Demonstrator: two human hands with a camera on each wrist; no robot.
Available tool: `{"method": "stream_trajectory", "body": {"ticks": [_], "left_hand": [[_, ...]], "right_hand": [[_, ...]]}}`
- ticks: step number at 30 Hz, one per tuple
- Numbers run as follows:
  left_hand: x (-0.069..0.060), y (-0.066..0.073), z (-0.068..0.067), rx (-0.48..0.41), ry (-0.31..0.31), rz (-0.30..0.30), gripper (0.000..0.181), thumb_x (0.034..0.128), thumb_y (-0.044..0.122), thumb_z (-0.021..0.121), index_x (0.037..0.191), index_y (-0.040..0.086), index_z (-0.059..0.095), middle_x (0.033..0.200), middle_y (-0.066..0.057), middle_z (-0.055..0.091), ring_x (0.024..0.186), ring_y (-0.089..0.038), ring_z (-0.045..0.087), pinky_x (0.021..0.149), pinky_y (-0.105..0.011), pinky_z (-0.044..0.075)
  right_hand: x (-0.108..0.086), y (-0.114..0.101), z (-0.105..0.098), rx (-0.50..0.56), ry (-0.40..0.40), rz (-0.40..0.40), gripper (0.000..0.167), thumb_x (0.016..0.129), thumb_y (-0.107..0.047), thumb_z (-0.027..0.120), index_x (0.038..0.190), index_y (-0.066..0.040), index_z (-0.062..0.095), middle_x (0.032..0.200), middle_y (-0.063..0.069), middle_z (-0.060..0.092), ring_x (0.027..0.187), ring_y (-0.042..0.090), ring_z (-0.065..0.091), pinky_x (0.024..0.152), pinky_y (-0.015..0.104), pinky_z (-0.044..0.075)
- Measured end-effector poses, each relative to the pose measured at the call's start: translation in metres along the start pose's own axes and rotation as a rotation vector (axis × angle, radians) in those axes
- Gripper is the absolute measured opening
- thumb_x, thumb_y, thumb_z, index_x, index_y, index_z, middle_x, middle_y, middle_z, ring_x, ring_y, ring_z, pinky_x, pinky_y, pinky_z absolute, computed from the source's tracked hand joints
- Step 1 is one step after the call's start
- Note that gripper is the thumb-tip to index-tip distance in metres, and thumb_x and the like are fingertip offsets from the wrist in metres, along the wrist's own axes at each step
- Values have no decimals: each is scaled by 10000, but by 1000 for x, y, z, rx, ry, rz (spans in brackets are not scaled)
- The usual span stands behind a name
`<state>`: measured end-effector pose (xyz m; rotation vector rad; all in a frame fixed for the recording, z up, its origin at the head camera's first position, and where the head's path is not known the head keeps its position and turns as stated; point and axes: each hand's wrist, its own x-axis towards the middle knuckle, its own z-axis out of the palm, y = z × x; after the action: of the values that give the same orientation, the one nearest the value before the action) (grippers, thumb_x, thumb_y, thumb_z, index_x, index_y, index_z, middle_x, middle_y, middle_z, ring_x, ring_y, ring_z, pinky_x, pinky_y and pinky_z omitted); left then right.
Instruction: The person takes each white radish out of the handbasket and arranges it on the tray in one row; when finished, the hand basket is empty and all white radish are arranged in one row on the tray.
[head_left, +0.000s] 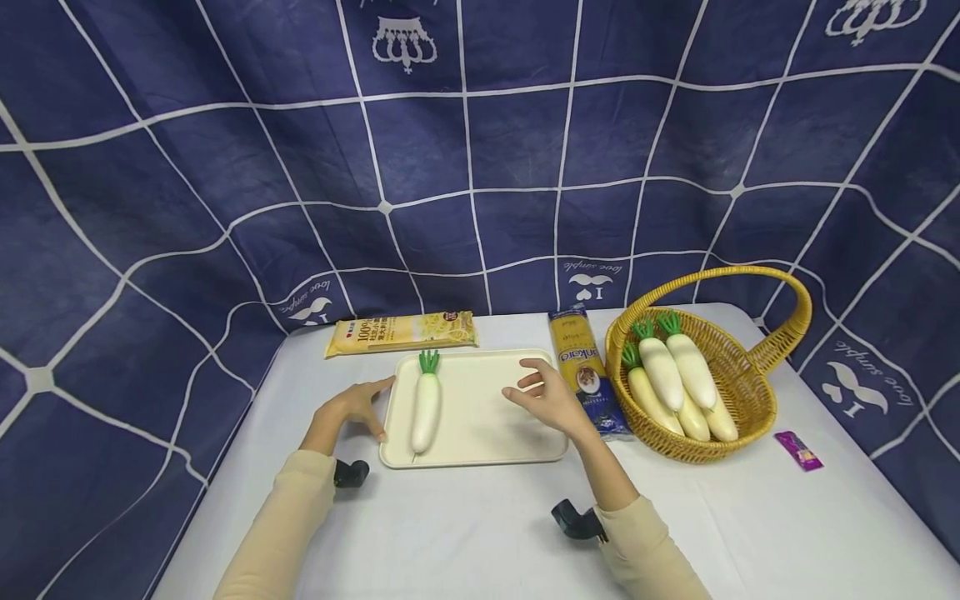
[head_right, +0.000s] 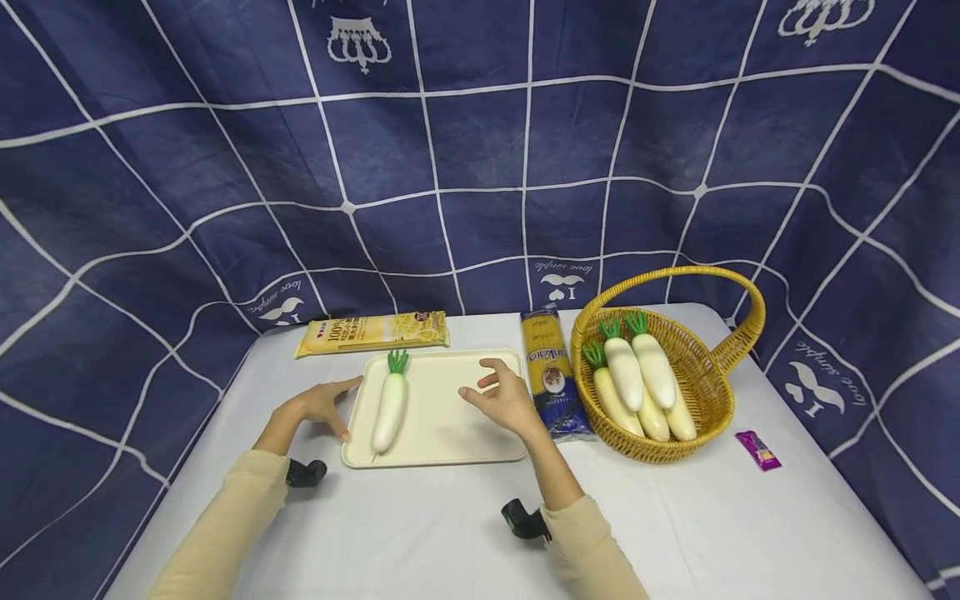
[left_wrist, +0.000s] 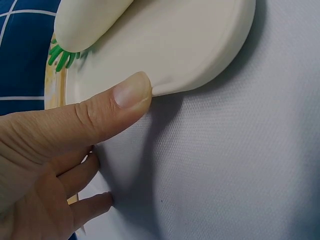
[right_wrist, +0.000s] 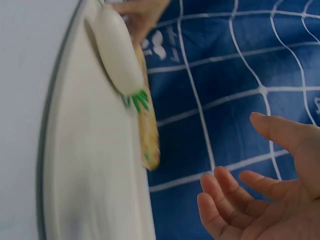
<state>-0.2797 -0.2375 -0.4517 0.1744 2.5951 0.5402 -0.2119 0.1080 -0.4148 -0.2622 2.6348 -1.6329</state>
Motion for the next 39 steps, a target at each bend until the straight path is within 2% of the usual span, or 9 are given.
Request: {"method": "stream_trajectory", "body": {"ticks": [5,12,15,21,27,30,34,39], "left_hand": [[1,0,0,-19,1,-12,1232,460,268,919,1488,104,261,1440,-268,357,1327,-474,297,1048,-651,271],[0,1,2,-22,1,-11,1228,463,255,919,1489,106,260,1437,-269,363,1327,-476,295,1049,-653,266],[-1,1,1,-19,2,-5,1219,473,249,918,1489,103,259,1432,-271,369,1324,-480,296,1049,-653,266],[-1,0,1,-20,-3,-9,1223,475,266,918,1491,109,254,1441,-268,357,1331,-482,281,1052,-652,262],[-1,-1,0,-25,-2,4,1229,466,261,919,1488,95,257,1434,-280,358,1323,-486,292,1046,-654,270],[0,-1,1,-33,-1,-1,1231,465,264,919,1490,105,257,1434,-274,363,1324,-481,296,1047,-653,270],[0,-1,2,-30,1,-9,1237,458,265,920,1491,111,257,1439,-272,357,1327,-487,283,1044,-660,266],[0,-1,1,-22,0,-6,1237,456,257,921,1489,104,259,1441,-277,350,1329,-493,275,1044,-663,262]], "right_hand": [[-9,6,-29,16,6,-51,595,842,-236,699,1315,44,472,1022,187,643,894,292,642,742,365,571],[-26,18,-65,71,70,-130,492,853,-104,677,1267,88,493,1002,221,645,870,249,642,724,190,539],[-35,23,-81,59,109,-125,493,868,-105,663,1277,95,477,1022,230,637,871,211,631,735,169,530],[-50,39,-107,-8,165,-66,533,893,-168,643,1320,79,443,1071,232,619,866,66,605,740,142,516],[-61,55,-127,-17,228,-42,532,892,-163,642,1313,90,436,1061,246,602,813,-41,586,657,189,551],[-65,61,-136,-26,278,-37,525,883,-136,648,1302,102,440,1012,187,620,786,-59,582,639,178,549],[-67,69,-150,-54,368,-14,524,879,-151,656,1284,115,453,923,-1,636,766,-91,564,665,89,509],[-68,80,-164,-75,482,28,539,874,-173,661,1278,122,461,847,-177,591,743,-131,532,665,28,461]]}}
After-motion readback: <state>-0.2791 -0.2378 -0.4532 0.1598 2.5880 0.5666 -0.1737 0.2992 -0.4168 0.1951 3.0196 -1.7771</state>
